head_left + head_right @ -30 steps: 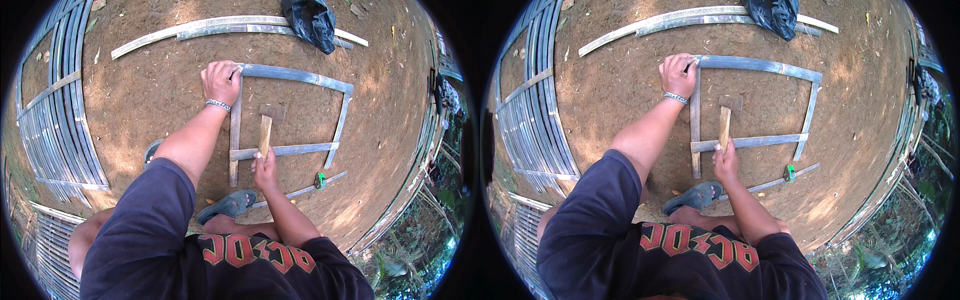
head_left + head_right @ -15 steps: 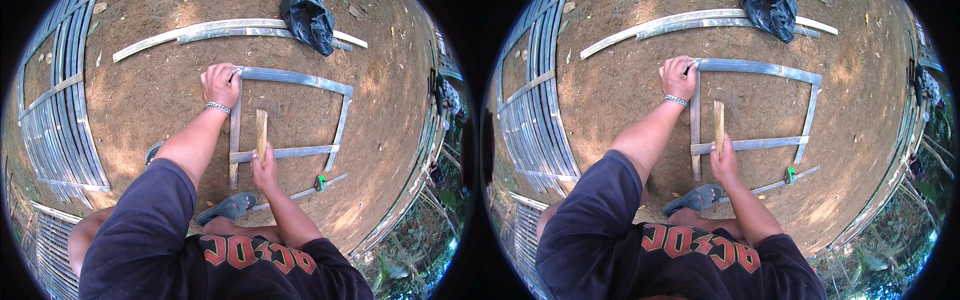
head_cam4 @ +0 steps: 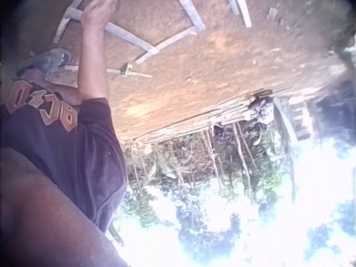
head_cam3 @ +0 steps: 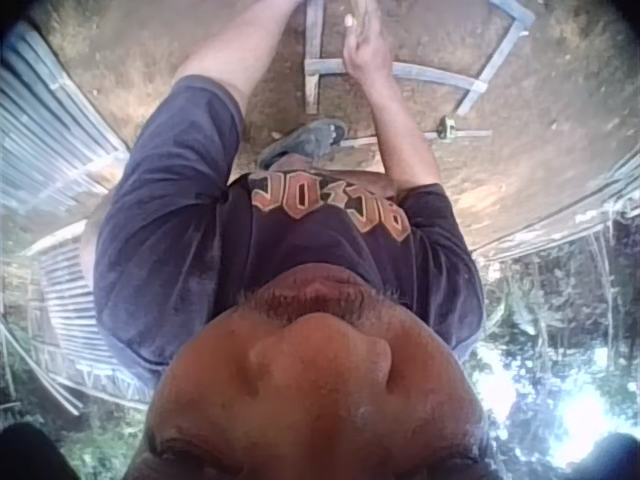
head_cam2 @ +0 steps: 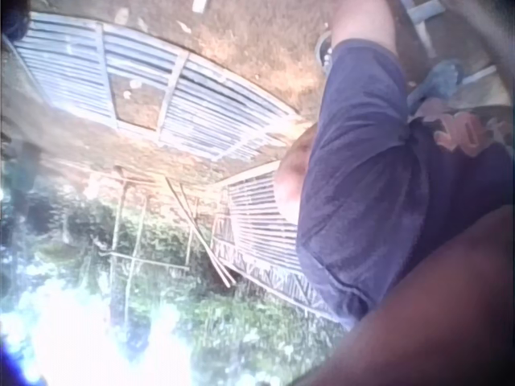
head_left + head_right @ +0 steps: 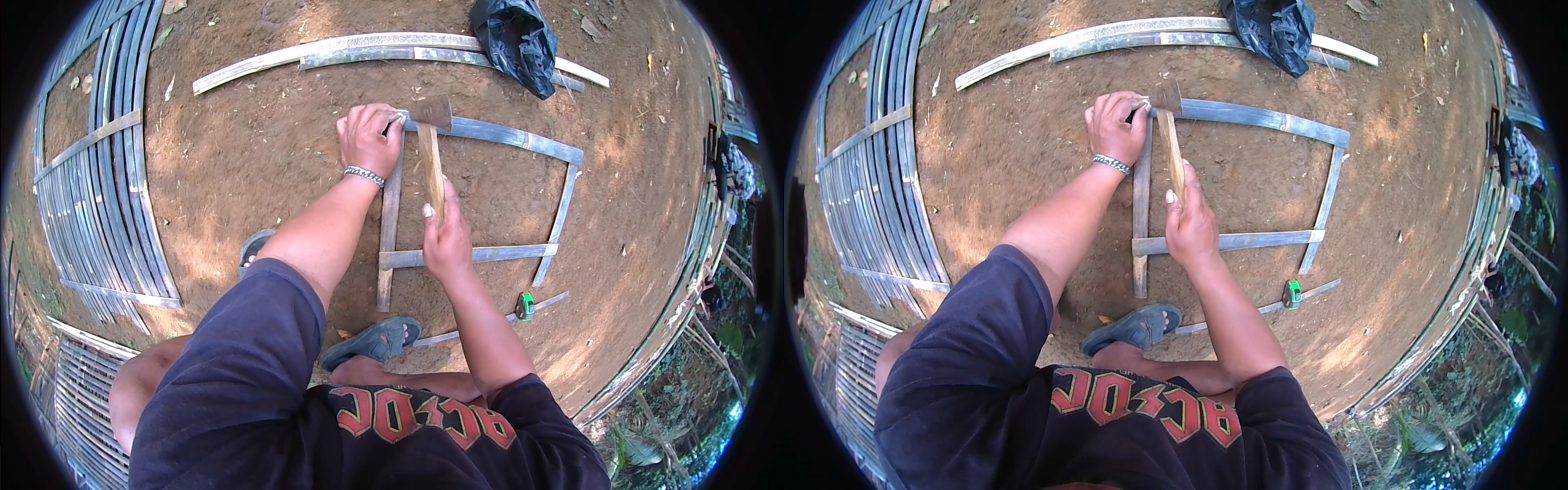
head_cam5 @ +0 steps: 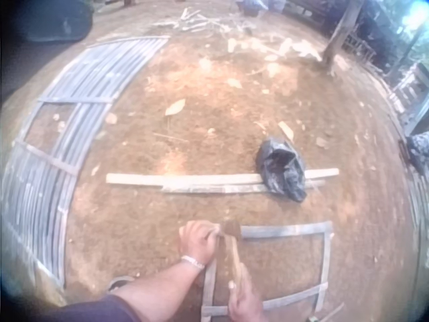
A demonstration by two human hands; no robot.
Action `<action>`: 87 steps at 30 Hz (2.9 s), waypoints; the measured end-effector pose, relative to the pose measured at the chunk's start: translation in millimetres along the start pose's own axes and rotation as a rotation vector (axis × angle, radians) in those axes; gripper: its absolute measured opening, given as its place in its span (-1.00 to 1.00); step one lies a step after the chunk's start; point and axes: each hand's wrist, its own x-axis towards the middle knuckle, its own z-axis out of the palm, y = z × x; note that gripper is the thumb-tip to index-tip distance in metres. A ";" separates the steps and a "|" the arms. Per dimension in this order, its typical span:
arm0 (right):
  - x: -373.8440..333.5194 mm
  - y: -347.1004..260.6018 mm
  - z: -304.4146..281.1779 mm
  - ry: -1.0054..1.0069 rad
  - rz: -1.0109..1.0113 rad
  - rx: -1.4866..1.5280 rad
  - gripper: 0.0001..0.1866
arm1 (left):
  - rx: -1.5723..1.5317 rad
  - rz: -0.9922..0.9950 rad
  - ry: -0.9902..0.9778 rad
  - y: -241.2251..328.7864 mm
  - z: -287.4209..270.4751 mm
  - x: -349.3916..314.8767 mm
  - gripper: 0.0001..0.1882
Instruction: The person assembles a rectangular bamboo frame on the ground. They measure bamboo strips with a tape measure, position them into a frame, and secure the joints by hammering nails with a wooden mallet.
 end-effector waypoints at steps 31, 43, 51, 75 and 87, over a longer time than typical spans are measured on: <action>10.0 3.6 4.3 0.070 -0.150 -0.074 -0.35 | 0.006 -0.017 -0.028 1.8 -3.5 0.9 -0.91; 11.2 1.7 5.8 -0.048 0.003 -0.126 -0.37 | 0.013 0.006 -0.016 0.1 -3.8 0.2 -0.88; 10.8 2.7 6.5 -0.004 -0.033 -0.075 -0.35 | 0.009 0.001 -0.017 1.6 -3.2 0.8 -0.89; -50.9 62.3 32.9 0.099 0.358 0.600 -0.41 | 0.034 -0.006 -0.032 2.7 -2.9 1.9 -0.90; -55.8 76.6 46.4 0.206 0.388 0.727 -0.36 | 0.027 0.022 0.000 0.6 3.8 -0.1 -0.91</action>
